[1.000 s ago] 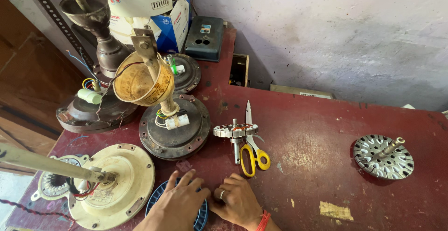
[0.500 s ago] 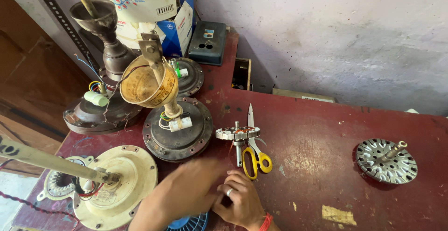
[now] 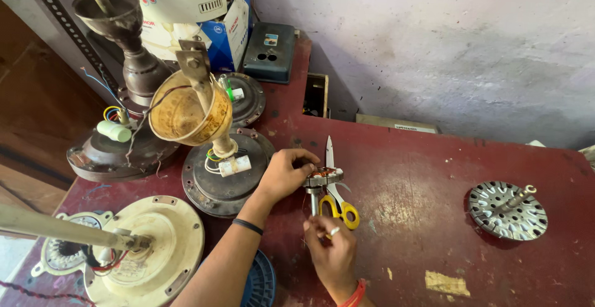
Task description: The person winds copper wire around a motor stator core using a handheld winding jig. They repeatedly pull wire from a blue spool, wrap it through the stator slots, and trim excess wire with yellow-handled scissors. The process continues across multiple slots on the stator.
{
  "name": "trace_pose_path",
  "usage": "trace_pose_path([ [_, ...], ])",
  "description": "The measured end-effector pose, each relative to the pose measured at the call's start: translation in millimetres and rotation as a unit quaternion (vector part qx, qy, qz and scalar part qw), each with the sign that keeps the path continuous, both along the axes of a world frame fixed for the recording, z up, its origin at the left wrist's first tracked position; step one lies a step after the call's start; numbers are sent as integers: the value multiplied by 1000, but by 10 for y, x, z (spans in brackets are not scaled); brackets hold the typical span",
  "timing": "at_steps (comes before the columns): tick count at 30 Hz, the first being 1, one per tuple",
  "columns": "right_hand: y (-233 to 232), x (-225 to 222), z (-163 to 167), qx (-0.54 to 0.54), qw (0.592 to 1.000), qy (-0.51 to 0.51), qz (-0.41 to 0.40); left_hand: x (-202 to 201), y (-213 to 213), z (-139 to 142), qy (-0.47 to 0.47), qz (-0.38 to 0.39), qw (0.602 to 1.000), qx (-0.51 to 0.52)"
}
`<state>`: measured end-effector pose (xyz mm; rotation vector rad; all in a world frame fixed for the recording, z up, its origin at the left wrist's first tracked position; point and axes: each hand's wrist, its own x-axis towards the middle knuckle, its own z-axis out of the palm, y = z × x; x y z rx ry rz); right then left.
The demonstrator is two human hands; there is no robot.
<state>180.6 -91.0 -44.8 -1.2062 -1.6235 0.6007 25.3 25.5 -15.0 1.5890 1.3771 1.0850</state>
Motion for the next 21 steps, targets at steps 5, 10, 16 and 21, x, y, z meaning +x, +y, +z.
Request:
trace_pose_path([
  [5, 219, -112, 76, -173, 984, 10, -35, -28, 100, -99, -1, -3, 1000, -3],
  [10, 246, -128, 41, -200, 971, 131, 10, -27, 90, -99, -19, -3, 1000, -6],
  [16, 280, -99, 181, -172, 985, 28, 13, -43, 94, -84, -10, -6, 1000, -9],
  [21, 376, -170, 346, -181, 981, 58, 38, -86, 80, -53, 14, -4, 1000, -26],
])
